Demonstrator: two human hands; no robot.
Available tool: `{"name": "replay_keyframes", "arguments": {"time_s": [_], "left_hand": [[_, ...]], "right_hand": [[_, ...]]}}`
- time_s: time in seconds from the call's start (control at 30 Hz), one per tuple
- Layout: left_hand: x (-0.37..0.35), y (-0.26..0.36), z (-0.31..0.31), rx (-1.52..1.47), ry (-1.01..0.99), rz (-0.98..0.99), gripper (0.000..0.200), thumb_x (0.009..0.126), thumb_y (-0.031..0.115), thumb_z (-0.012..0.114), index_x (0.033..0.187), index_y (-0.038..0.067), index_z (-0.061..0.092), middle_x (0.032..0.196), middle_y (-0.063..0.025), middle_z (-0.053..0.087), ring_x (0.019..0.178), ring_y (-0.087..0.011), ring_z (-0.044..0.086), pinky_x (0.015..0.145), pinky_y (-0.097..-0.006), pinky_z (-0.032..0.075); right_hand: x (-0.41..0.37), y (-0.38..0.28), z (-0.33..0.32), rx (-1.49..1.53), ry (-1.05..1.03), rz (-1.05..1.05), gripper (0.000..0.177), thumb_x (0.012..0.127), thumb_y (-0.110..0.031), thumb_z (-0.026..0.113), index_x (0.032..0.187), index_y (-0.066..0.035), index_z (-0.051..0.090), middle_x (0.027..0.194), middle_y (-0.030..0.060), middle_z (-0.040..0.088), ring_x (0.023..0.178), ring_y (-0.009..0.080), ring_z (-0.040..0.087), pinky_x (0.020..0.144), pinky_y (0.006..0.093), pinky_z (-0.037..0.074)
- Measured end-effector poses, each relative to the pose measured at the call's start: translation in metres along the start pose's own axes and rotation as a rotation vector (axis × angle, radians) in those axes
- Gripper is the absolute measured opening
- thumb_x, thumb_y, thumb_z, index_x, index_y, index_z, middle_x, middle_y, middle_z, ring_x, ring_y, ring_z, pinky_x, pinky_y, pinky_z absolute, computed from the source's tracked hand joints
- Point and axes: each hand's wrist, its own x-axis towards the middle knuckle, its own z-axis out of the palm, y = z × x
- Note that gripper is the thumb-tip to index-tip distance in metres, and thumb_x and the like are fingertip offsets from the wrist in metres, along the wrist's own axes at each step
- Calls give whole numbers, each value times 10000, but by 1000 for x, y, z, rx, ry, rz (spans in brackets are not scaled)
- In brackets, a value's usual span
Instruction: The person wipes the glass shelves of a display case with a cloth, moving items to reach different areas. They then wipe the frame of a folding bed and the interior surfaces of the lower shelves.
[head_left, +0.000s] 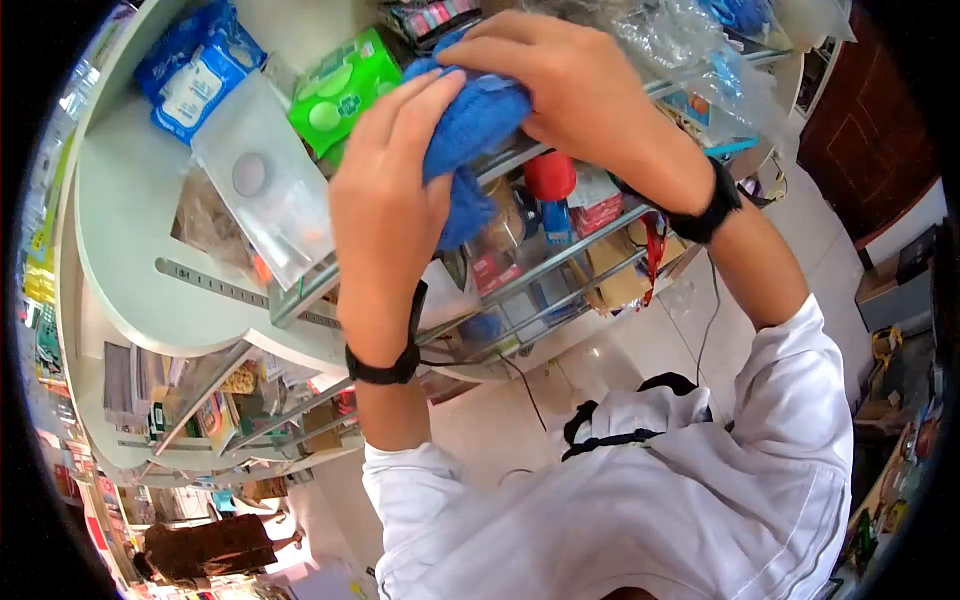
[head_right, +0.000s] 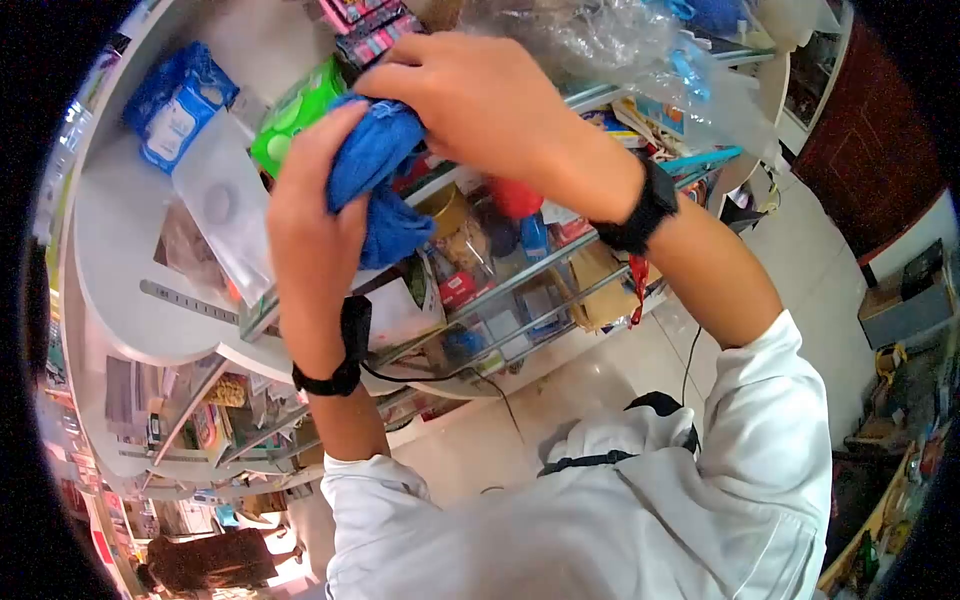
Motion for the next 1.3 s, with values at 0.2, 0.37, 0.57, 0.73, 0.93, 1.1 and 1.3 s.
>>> {"name": "replay_keyframes", "arguments": {"time_s": [0.2,0.37,0.57,0.73,0.93,1.1,1.3], "left_hand": [[11,19,26,20,-207,-162,475,741,179,753,1181,92,598,1119,-117,639,946,-337,602,826,-409,522],[-2,23,2,-76,-254,-149,514,693,32,718,1189,112,612,1100,-112,644,983,-345,597,854,-422,506],[-18,16,-26,46,-254,-317,488,705,-47,676,1177,57,612,1115,-157,648,1025,-389,596,909,-418,478],[3,22,2,72,-236,-319,519,688,-77,642,1185,68,604,1142,-157,636,1046,-384,573,923,-439,468],[35,47,46,-62,-262,-241,511,672,-78,638,1157,81,619,1123,-138,645,1012,-366,577,890,-429,477],[14,70,45,26,-182,-190,515,648,-67,642,1137,93,666,1138,-111,658,1004,-354,581,884,-434,485],[-13,67,18,79,-158,-271,493,659,-90,585,1128,39,665,1135,-162,665,1007,-356,591,912,-435,460]], "right_hand": [[-22,31,-6,-61,-276,133,368,693,-94,721,1056,-138,679,957,114,663,882,349,657,720,432,538],[-27,-3,-29,3,-285,183,403,688,-88,713,1085,-148,695,948,103,665,834,339,666,705,432,546],[-7,-10,19,226,-234,71,237,682,-117,733,911,-119,670,842,98,640,787,310,667,670,413,540],[-18,9,15,126,-215,160,181,712,-92,697,888,-93,656,806,120,642,779,330,677,636,436,539],[-50,37,-40,4,-172,277,245,725,-96,688,967,-84,651,863,116,634,789,317,664,654,422,538],[-72,20,-46,47,-82,203,402,740,-130,665,1141,-95,657,1005,105,637,957,290,647,742,372,540],[-65,1,-13,190,35,107,338,717,-139,665,1047,-69,655,972,98,616,884,279,627,709,371,524]]}}
